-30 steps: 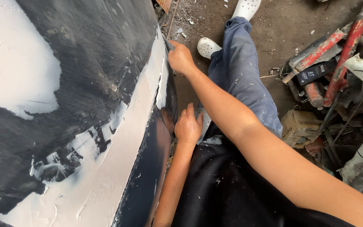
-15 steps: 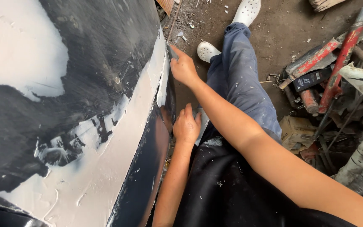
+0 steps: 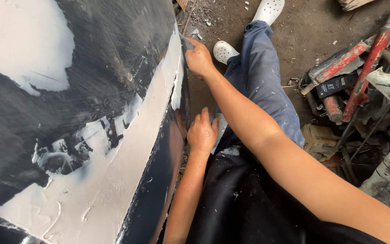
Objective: The person uses a sanding block to smooth the surface of a car bumper, focusing on the area where white filler has been applied. They then rub two sanding blocks together to clean them before returning to the bumper to peel off a strip of masking tape.
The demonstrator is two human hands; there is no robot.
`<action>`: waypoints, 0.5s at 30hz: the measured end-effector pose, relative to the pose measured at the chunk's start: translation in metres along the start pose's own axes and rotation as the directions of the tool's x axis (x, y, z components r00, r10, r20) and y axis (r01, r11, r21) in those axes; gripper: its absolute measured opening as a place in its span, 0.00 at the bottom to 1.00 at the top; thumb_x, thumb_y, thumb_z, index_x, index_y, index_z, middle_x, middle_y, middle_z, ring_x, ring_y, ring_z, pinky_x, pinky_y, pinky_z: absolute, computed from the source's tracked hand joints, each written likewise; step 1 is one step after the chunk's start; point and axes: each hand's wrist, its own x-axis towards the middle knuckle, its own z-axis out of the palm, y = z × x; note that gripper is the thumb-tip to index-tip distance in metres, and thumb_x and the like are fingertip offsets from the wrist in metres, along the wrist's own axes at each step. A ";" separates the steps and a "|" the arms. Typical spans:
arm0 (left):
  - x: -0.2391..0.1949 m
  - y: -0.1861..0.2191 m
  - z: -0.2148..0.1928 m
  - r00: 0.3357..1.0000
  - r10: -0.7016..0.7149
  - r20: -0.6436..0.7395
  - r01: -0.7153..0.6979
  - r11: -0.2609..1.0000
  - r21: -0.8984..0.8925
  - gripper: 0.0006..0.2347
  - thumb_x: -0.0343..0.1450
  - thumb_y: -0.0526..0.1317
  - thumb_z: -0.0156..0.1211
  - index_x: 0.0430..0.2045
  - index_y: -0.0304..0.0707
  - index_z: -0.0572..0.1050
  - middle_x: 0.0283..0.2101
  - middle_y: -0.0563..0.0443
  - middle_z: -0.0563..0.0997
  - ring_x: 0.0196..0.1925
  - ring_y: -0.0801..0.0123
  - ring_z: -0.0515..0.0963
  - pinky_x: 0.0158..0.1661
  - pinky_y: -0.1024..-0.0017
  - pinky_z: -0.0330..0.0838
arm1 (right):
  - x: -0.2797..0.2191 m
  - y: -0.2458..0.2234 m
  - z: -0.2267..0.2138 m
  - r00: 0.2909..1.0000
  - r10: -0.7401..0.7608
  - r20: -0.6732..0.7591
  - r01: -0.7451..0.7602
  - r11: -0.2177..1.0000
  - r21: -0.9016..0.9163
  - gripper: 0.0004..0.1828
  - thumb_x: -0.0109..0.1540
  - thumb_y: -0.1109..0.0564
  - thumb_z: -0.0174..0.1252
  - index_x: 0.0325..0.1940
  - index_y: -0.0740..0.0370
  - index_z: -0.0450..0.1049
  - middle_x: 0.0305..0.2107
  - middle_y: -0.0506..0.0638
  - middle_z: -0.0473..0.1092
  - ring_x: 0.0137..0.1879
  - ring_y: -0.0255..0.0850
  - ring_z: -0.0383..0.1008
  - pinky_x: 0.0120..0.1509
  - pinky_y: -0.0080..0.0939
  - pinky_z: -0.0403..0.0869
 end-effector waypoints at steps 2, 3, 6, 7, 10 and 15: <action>-0.001 -0.001 0.000 1.000 -0.004 -0.002 0.004 1.000 -0.002 0.24 0.69 0.49 0.64 0.58 0.41 0.70 0.42 0.40 0.81 0.39 0.45 0.83 0.35 0.52 0.77 | 0.008 0.016 0.005 0.983 -0.180 -0.027 0.181 0.980 0.078 0.26 0.62 0.66 0.50 0.65 0.65 0.75 0.34 0.53 0.81 0.34 0.35 0.80 0.40 0.38 0.78; -0.001 -0.001 0.001 1.000 0.005 -0.012 -0.005 1.000 0.006 0.24 0.69 0.48 0.64 0.58 0.41 0.70 0.41 0.40 0.81 0.39 0.45 0.83 0.35 0.52 0.77 | 0.003 0.001 0.004 0.995 -0.098 -0.025 0.099 0.991 0.085 0.26 0.62 0.65 0.48 0.64 0.63 0.75 0.30 0.53 0.80 0.28 0.35 0.77 0.34 0.38 0.76; -0.001 -0.002 0.003 1.000 0.014 -0.019 -0.014 1.000 0.016 0.24 0.69 0.48 0.64 0.58 0.41 0.70 0.41 0.40 0.81 0.39 0.45 0.83 0.36 0.53 0.77 | -0.010 -0.044 -0.005 0.998 0.063 0.007 -0.064 0.995 0.071 0.27 0.60 0.65 0.45 0.63 0.61 0.75 0.24 0.54 0.76 0.19 0.37 0.69 0.24 0.41 0.68; 0.000 -0.002 0.004 1.000 0.012 -0.015 -0.012 1.000 0.017 0.23 0.69 0.48 0.64 0.58 0.41 0.70 0.41 0.40 0.81 0.39 0.45 0.83 0.36 0.53 0.77 | -0.015 -0.058 -0.008 0.989 0.142 0.037 -0.144 0.989 0.045 0.28 0.60 0.65 0.44 0.62 0.59 0.75 0.22 0.55 0.73 0.16 0.40 0.63 0.20 0.45 0.63; 0.000 0.002 0.001 1.000 -0.003 -0.008 0.004 1.000 0.015 0.24 0.69 0.48 0.64 0.58 0.40 0.70 0.41 0.40 0.81 0.39 0.45 0.83 0.36 0.52 0.77 | 0.003 -0.026 -0.005 0.985 0.172 0.032 -0.172 0.985 0.007 0.28 0.60 0.64 0.44 0.64 0.58 0.74 0.22 0.55 0.73 0.16 0.41 0.63 0.20 0.46 0.63; -0.001 0.002 0.004 1.000 -0.005 -0.025 0.006 1.000 0.024 0.24 0.69 0.48 0.64 0.58 0.40 0.70 0.42 0.39 0.81 0.40 0.44 0.82 0.36 0.52 0.77 | 0.024 0.004 -0.001 0.999 -0.044 0.008 0.044 0.999 0.018 0.30 0.61 0.65 0.46 0.68 0.59 0.74 0.28 0.52 0.79 0.23 0.38 0.75 0.27 0.44 0.73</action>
